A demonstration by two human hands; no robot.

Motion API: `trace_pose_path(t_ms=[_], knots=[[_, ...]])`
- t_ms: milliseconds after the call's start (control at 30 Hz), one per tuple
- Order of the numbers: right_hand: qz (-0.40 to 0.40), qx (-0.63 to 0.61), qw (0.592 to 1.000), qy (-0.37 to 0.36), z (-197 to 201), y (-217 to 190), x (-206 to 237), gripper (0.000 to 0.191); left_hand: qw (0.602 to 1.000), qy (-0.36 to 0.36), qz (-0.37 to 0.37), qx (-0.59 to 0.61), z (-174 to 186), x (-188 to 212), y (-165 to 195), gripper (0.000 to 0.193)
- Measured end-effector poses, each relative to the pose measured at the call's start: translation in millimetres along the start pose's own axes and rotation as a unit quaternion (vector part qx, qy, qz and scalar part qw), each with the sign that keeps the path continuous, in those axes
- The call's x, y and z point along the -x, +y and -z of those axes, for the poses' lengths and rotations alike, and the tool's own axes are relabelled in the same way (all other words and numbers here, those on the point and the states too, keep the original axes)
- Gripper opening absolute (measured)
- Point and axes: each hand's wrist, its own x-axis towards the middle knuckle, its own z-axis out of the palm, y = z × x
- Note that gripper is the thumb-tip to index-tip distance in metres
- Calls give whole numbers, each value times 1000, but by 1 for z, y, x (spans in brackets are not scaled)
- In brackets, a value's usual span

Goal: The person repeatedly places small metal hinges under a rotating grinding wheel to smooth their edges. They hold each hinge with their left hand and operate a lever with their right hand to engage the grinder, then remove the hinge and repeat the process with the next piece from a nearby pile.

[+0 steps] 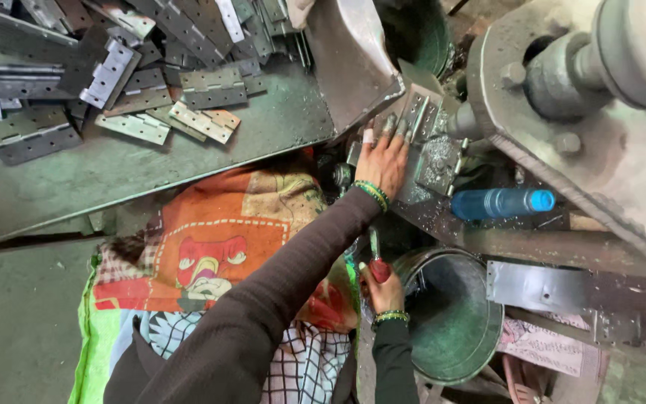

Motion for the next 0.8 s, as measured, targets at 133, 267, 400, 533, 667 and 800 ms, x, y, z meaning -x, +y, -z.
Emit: trace_pose_path(t_ms=[133, 267, 400, 533, 667, 800], knots=[[27, -5, 999, -17, 29, -34, 3, 57, 994, -2, -60, -90, 27, 8, 0, 44], [-36, 64, 990, -122, 75, -76, 14, 62, 986, -89, -68, -121, 27, 6, -2, 42], [-54, 179, 981, -56, 94, -101, 23, 69, 998, -25, -19, -54, -6, -11, -4, 66], [-46, 162, 985, -43, 91, -107, 26, 70, 999, -30, -29, -26, -23, -15, -15, 50], [-62, 173, 982, -44, 83, -106, 26, 70, 991, -20, -131, 3, 7, 15, -45, 45], [-123, 158, 977, -76, 78, -107, 26, 74, 978, -12, -205, 28, 65, 56, -90, 48]])
